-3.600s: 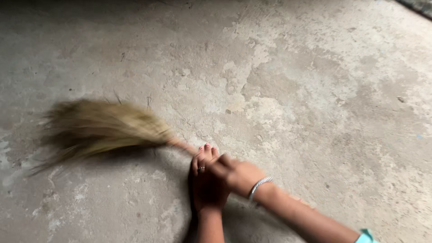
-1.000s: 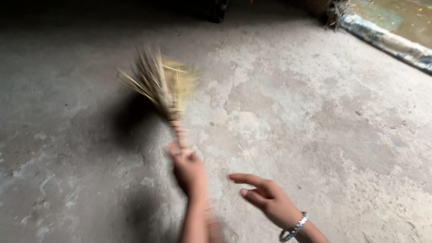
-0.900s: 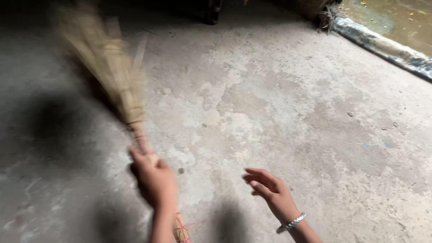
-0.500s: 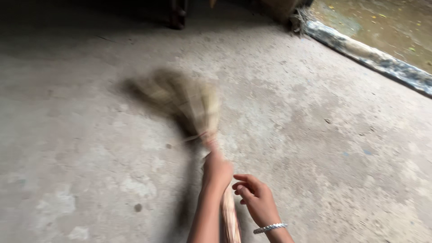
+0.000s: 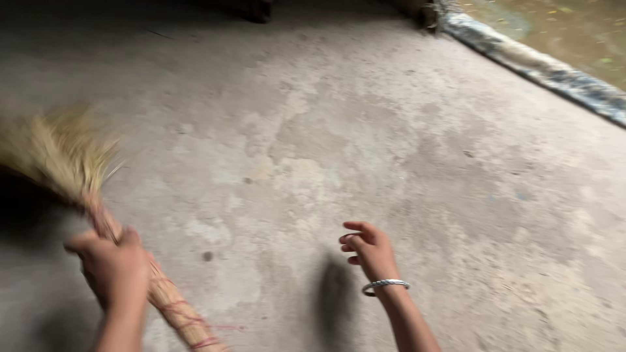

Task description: The person sweeps a concrete floor by hand using a short broom, repeatedly moving the broom across the surface and occasionally using their other hand to assist.

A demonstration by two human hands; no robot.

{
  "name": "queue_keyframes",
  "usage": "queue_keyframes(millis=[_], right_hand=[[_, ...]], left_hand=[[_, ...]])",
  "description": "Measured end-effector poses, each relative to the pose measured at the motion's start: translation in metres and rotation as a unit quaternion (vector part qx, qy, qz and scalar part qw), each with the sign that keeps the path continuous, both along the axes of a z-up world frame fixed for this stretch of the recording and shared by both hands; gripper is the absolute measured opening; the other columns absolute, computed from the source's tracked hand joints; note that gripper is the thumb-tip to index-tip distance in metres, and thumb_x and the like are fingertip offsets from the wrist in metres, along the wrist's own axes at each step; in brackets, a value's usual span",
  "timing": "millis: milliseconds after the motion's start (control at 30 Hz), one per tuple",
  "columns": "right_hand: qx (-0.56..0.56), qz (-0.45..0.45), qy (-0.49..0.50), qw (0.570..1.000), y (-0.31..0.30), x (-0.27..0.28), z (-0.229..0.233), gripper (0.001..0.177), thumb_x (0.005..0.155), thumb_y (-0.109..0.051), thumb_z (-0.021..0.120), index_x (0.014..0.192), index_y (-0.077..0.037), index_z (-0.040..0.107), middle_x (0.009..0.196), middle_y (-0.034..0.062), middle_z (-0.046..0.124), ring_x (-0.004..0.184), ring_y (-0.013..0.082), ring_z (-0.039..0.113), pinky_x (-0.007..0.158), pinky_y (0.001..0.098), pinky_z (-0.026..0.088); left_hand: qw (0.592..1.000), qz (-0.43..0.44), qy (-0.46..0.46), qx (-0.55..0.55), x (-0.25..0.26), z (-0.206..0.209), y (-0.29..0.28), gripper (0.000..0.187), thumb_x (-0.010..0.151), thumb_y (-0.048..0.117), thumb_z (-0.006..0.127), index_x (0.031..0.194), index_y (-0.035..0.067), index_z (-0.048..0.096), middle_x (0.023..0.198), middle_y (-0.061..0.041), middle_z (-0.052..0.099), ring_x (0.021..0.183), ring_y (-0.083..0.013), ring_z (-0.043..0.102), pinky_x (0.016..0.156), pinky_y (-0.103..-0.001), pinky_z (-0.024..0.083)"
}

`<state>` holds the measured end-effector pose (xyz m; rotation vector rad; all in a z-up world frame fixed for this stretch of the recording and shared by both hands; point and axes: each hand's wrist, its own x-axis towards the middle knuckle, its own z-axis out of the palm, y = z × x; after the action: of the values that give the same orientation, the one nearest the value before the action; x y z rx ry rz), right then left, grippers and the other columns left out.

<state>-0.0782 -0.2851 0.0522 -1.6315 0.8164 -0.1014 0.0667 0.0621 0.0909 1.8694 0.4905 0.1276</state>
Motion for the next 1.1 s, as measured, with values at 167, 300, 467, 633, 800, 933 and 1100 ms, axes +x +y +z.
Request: queue_keyframes(millis=[167,300,467,633,800,933,1100], right_hand=[[0.005,0.019,0.0,1.0,0.013,0.017,0.005,0.035,0.093,-0.012,0.058,0.125,-0.008,0.07,0.099,0.0077,0.08,0.087,0.0145,0.075,0.069,0.031,0.06],[0.011,0.014,0.014,1.0,-0.004,0.014,-0.018,0.034,0.092,-0.011,0.059,0.124,-0.008,0.071,0.1,0.0092,0.08,0.085,0.0152,0.074,0.068,0.0294,0.058],[0.023,-0.038,-0.03,0.999,-0.032,0.006,-0.033,0.035,0.093,-0.01,0.058,0.126,-0.007,0.069,0.105,0.0108,0.076,0.082,0.0167,0.071,0.063,0.0307,0.057],[-0.088,-0.045,-0.011,0.995,-0.02,0.009,-0.008,0.032,0.091,-0.01,0.06,0.122,-0.008,0.071,0.111,0.0084,0.076,0.087,0.0174,0.075,0.063,0.0315,0.058],[-0.124,-0.039,-0.007,0.992,0.001,0.01,0.019,0.033,0.092,-0.012,0.059,0.123,-0.011,0.072,0.113,0.0078,0.077,0.092,0.0164,0.076,0.068,0.0309,0.061],[-0.119,-0.043,-0.025,0.992,0.004,0.015,0.024,0.034,0.092,-0.01,0.059,0.124,-0.01,0.071,0.114,0.0088,0.077,0.092,0.018,0.076,0.068,0.0323,0.061],[-0.094,-0.036,0.0,0.995,-0.012,0.014,-0.007,0.031,0.093,-0.012,0.06,0.121,-0.011,0.073,0.109,0.0077,0.078,0.088,0.0165,0.075,0.065,0.0306,0.06]], left_hand=[[0.98,-0.095,0.141,0.105,-0.019,-0.053,-0.074,0.054,0.1,0.013,0.049,0.14,-0.005,0.018,0.101,-0.025,0.063,0.082,-0.0355,0.068,0.069,-0.046,0.058],[0.957,-0.265,0.11,-0.031,-0.027,-0.069,-0.228,0.043,0.099,0.015,0.047,0.135,-0.001,0.029,0.093,-0.022,0.062,0.078,-0.034,0.066,0.068,-0.046,0.056],[0.908,-0.409,-0.09,0.0,-0.007,-0.015,-0.286,0.034,0.096,0.011,0.058,0.121,-0.003,0.04,0.1,-0.029,0.065,0.091,-0.0409,0.071,0.075,-0.043,0.055],[0.951,-0.269,-0.089,-0.122,0.005,-0.018,-0.184,0.104,0.076,0.006,0.072,0.155,0.009,0.004,0.141,-0.022,0.047,0.093,-0.0202,0.07,0.069,-0.023,0.065],[0.991,0.041,-0.038,0.125,-0.013,-0.026,-0.048,0.082,0.098,0.009,0.064,0.164,0.014,0.014,0.111,-0.025,0.066,0.084,-0.0324,0.074,0.074,-0.039,0.059],[0.986,-0.025,0.163,-0.03,-0.022,-0.023,-0.076,0.089,0.097,0.0,0.043,0.164,0.036,-0.004,0.082,-0.013,0.063,0.057,-0.0212,0.057,0.05,-0.035,0.055],[0.921,-0.353,0.158,-0.052,-0.047,-0.05,-0.244,0.077,0.1,0.008,0.044,0.167,0.029,0.012,0.084,-0.024,0.068,0.06,-0.0185,0.053,0.046,-0.031,0.042]])
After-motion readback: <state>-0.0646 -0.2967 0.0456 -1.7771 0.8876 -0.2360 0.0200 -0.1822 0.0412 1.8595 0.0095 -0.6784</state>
